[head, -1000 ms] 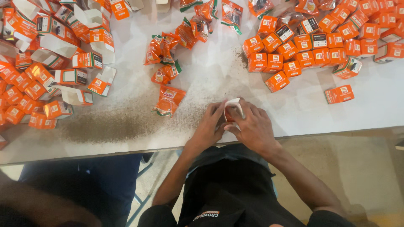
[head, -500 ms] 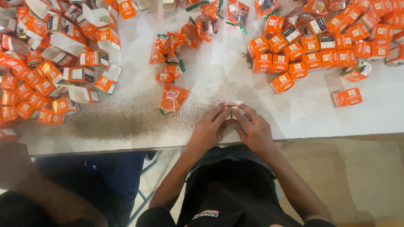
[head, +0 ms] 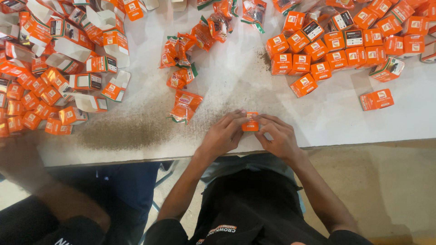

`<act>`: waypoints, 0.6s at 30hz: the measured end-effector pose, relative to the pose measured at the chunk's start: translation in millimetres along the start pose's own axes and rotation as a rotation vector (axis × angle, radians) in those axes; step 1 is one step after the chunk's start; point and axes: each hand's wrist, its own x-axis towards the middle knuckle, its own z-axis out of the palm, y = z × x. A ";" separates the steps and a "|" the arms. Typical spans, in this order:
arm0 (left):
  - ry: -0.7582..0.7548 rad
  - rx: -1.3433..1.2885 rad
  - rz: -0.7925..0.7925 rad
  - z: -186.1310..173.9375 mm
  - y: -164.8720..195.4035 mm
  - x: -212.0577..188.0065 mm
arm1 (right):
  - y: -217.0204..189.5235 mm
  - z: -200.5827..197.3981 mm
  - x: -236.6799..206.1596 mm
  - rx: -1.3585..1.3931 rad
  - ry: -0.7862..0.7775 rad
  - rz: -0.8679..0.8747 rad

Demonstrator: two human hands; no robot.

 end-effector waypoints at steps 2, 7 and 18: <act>-0.028 0.058 0.051 -9.2 7.9 6.5 | -3.7 -7.0 4.0 0.052 -0.027 0.011; -0.028 0.068 0.081 -21.9 22.0 16.5 | -7.4 -15.5 11.5 0.032 -0.126 0.069; 0.013 -0.234 -0.083 -14.4 11.7 14.7 | -5.5 7.6 0.9 0.070 0.069 0.123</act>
